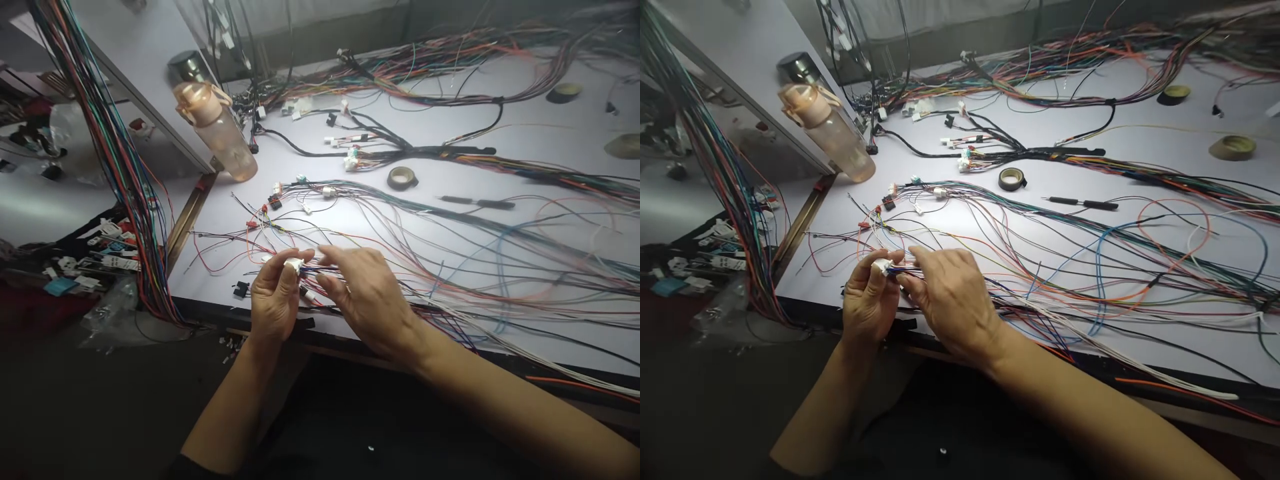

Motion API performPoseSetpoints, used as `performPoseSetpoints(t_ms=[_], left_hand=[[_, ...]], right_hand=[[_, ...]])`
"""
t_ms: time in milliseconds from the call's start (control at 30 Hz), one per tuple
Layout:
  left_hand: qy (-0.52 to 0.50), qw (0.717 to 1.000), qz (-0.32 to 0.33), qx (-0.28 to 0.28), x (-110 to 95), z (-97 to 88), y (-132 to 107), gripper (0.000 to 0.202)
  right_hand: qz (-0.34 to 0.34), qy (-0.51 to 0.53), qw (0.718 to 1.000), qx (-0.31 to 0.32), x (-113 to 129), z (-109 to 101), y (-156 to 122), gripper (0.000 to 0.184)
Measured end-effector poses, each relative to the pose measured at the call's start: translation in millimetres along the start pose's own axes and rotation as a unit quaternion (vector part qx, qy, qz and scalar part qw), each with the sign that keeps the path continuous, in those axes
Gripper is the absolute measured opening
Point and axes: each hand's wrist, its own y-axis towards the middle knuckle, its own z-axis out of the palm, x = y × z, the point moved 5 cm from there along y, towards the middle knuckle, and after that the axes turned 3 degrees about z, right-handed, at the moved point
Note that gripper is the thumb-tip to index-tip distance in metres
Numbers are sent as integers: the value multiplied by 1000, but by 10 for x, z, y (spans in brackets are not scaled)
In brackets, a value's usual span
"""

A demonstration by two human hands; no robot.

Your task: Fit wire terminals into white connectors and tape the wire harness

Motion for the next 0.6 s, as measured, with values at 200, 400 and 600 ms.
performPoseSetpoints(t_ms=[200,400,600], left_hand=[[16,1000,-19,-1,24,87,177,20],[-40,990,-105,-88,161,158,290,33],[-3,986,-168,14,301,449,184,45]], right_hand=[[29,-40,997,62,-129,127,-4,32],[39,-58,995,70,-373,24,-28,29],[6,-117,993,-22,-398,-23,41,29]])
